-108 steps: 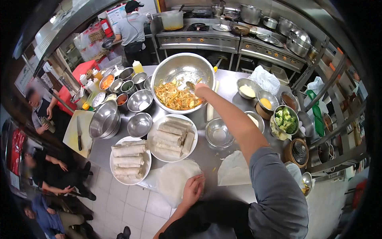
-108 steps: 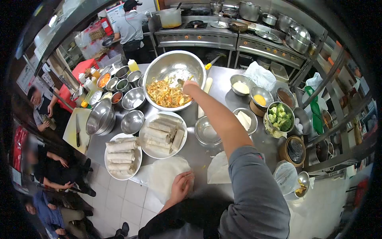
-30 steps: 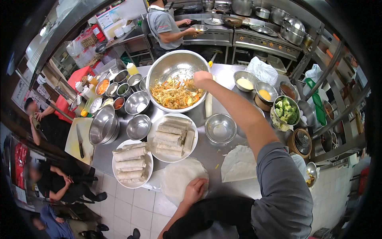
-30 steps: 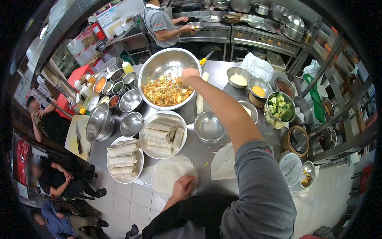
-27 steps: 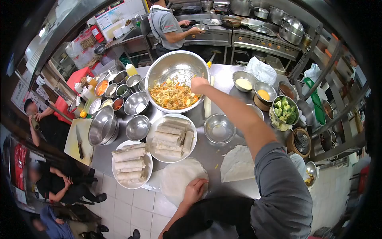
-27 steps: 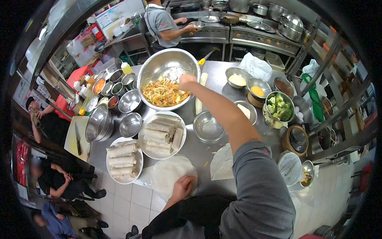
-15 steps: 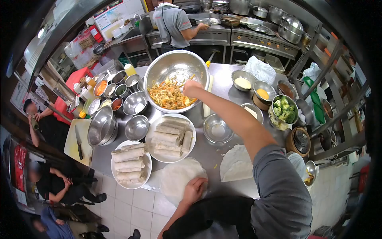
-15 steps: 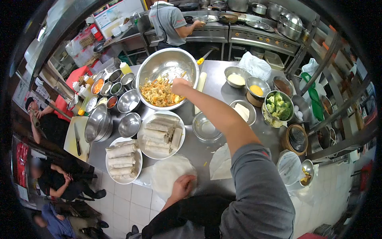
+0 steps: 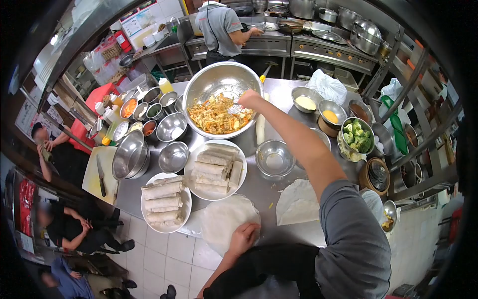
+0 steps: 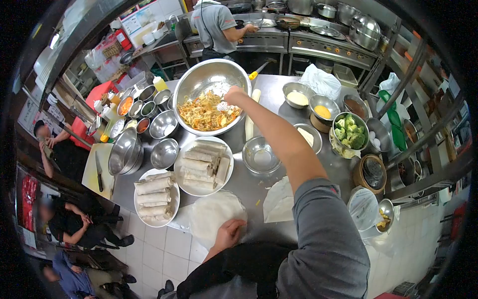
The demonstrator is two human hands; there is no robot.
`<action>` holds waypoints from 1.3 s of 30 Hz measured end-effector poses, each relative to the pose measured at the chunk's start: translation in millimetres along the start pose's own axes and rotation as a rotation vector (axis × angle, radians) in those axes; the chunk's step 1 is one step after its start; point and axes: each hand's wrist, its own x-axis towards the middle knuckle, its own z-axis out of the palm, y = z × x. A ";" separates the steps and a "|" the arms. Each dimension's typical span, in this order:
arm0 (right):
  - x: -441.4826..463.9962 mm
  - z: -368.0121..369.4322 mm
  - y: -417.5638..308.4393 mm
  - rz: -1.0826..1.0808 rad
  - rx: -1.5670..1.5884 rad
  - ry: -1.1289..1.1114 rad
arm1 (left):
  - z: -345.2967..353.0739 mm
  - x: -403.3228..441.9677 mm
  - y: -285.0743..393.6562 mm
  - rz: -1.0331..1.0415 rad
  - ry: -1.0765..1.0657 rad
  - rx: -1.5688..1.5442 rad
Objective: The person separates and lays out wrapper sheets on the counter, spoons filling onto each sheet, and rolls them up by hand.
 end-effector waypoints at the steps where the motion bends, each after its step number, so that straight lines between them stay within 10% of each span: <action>1: -4.9 2.2 -3.4 -0.050 -0.237 0.145 | 0.8 -0.7 0.0 0.004 0.004 -0.004; 21: -19.1 32.2 -14.0 -0.303 -0.308 0.127 | 0.9 2.9 -2.8 0.020 0.012 -0.001; 27: 6.2 50.2 -5.6 -0.144 -0.161 -0.039 | -1.9 12.9 4.7 0.056 0.017 0.012; 30: 7.3 36.0 4.1 0.171 0.412 -0.291 | -0.9 11.9 3.1 0.049 0.017 0.015; 39: 4.2 11.6 9.8 0.117 0.537 -0.269 | 4.4 7.2 8.8 0.045 0.000 -0.026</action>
